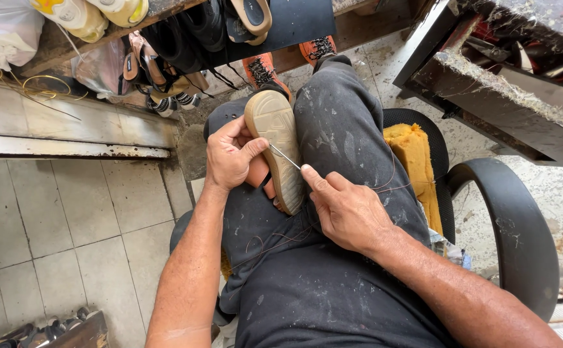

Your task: The person sews the sole of a brown sandal using a curved awl and thread. They repeatedly pierce the sole, pull the thread through, and tighten the stitches while holding the shoe on their lap.

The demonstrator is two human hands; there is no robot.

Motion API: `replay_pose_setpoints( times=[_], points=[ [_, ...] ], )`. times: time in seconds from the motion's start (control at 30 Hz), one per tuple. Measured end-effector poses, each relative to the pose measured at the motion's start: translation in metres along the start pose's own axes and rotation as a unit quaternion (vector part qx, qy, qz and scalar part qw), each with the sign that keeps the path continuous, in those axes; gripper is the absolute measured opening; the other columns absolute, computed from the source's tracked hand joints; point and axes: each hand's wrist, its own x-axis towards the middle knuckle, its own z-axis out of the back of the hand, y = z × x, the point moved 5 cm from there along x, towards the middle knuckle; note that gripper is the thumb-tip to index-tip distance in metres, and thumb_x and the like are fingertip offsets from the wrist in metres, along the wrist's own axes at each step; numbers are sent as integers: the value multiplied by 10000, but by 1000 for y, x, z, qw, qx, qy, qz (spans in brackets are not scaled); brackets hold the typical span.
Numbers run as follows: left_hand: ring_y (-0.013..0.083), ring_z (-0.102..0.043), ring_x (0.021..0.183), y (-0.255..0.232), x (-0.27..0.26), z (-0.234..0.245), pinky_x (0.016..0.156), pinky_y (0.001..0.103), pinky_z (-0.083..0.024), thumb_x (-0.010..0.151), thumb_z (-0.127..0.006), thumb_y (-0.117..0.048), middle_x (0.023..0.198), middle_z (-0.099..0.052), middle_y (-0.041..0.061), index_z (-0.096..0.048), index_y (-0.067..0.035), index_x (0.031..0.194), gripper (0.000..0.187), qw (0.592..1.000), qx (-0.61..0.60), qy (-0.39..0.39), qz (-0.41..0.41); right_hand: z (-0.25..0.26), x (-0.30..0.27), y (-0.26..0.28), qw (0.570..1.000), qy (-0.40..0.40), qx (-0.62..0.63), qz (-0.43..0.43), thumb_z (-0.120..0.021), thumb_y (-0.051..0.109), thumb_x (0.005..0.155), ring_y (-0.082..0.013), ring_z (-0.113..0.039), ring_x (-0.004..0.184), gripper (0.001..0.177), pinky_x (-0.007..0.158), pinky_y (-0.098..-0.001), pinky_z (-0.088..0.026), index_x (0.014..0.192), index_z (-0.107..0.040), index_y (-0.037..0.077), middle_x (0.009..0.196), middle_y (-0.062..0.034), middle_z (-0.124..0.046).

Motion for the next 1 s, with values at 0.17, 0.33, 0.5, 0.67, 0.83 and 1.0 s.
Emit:
replay_pose_setpoints(
  times=[0.17, 0.33, 0.5, 0.67, 0.83, 1.0],
  points=[
    [190, -739, 861, -6, 0, -2, 748, 360, -652, 842, -866, -82, 925, -717, 138, -644, 34, 1312, 533, 1000, 22, 1, 0, 4, 1, 5, 999, -15, -23, 34, -531, 221, 987, -312, -649, 515, 489, 444, -423, -560, 1474, -574, 224, 727, -44, -529],
    [161, -727, 864, -9, -1, 0, 763, 334, -649, 849, -857, -81, 924, -714, 109, -648, 23, 1309, 516, 1000, 9, 9, 12, 9, 1, 12, 993, -49, -62, 86, -497, 170, 999, -261, -619, 480, 464, 423, -374, -543, 1447, -604, 234, 695, -30, -482],
    [182, -744, 852, -11, -3, 0, 772, 346, -660, 734, -922, -15, 918, -721, 123, -636, 37, 1313, 648, 999, -8, 32, 18, 9, 0, 15, 989, -57, -81, 110, -500, 129, 980, -257, -593, 462, 485, 401, -364, -528, 1448, -603, 204, 693, -49, -486],
    [171, -743, 845, -14, -5, -2, 745, 308, -661, 740, -913, 4, 920, -715, 108, -619, 49, 1313, 645, 999, -24, 23, 20, 11, 0, 14, 992, -40, -71, 100, -506, 153, 985, -282, -614, 486, 457, 419, -388, -538, 1425, -616, 210, 702, -56, -501],
    [177, -742, 859, -17, -7, -6, 739, 318, -658, 779, -894, -10, 930, -707, 120, -603, 58, 1329, 626, 1000, -17, 14, 1, 9, -2, 6, 998, -17, -19, 51, -541, 204, 978, -301, -651, 519, 470, 426, -410, -546, 1443, -594, 162, 736, -58, -537],
    [181, -744, 855, -14, -5, -7, 725, 298, -655, 779, -898, -30, 933, -682, 98, -604, 44, 1338, 635, 1000, -8, 6, -10, 3, -6, -3, 999, -2, 34, 6, -599, 188, 951, -333, -673, 580, 496, 457, -443, -565, 1446, -580, 151, 770, -67, -571]
  ],
)
